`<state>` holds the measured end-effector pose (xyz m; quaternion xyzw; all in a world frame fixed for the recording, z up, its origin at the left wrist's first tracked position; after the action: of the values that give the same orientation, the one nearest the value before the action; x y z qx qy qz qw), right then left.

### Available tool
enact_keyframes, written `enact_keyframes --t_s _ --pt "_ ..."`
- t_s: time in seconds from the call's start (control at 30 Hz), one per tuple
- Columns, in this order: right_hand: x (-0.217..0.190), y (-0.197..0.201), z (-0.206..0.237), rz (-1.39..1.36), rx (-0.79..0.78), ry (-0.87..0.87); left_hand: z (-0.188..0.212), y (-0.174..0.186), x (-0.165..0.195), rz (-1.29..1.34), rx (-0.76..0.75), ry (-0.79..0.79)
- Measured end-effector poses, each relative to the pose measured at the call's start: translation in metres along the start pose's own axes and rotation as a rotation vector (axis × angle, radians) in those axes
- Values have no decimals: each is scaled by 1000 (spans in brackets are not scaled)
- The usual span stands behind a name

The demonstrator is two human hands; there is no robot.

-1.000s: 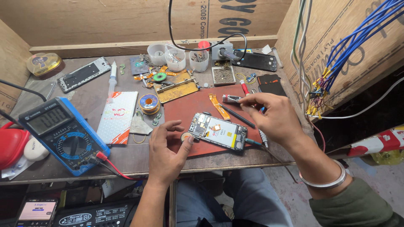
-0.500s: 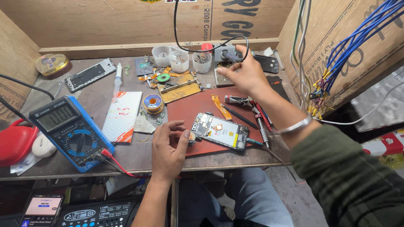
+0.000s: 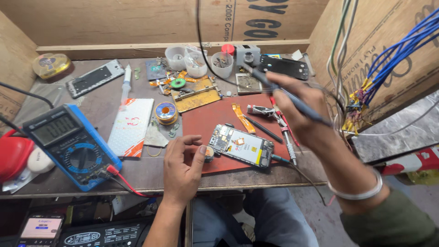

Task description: The person works at a cluttered repair bench on a disassembled smartphone with its motherboard exposed. They hold the board steady and use a soldering iron to solder components on the board, pausing to reposition it and pick at the board with their fingers before resuming soldering.

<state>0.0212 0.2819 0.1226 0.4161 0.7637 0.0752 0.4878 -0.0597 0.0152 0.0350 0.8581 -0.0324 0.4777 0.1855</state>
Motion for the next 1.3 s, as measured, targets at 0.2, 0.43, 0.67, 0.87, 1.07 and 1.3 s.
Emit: enact_keyframes --t_s 0.2,0.43,0.67,0.87,1.07,1.3 --pt "25 13 78 -268 96 146 5 -1 0 -30 52 -35" --pt "86 6 109 -466 198 -122 4 -2 2 -70 87 18" --pt "88 1 108 -407 161 -82 1 -5 30 -413 -69 -275" --pt "89 -1 107 -451 127 -147 -2 -23 30 -622 -163 -432" --pt "88 -3 107 -459 103 -199 3 -28 21 -705 -127 -442" --pt "85 -1 106 -417 117 -160 4 -33 19 -724 -171 -405"
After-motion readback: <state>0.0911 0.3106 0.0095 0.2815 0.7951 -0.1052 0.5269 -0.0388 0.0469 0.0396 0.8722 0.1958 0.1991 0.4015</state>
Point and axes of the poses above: each hand's wrist, its own z-axis away from the middle knuckle, its own y-axis out of the back of the hand, x = y × z, the point moved 5 cm from there along -z, towards the middle knuckle, and after that the axes turned 3 degrees about z, right-handed, at the moved point
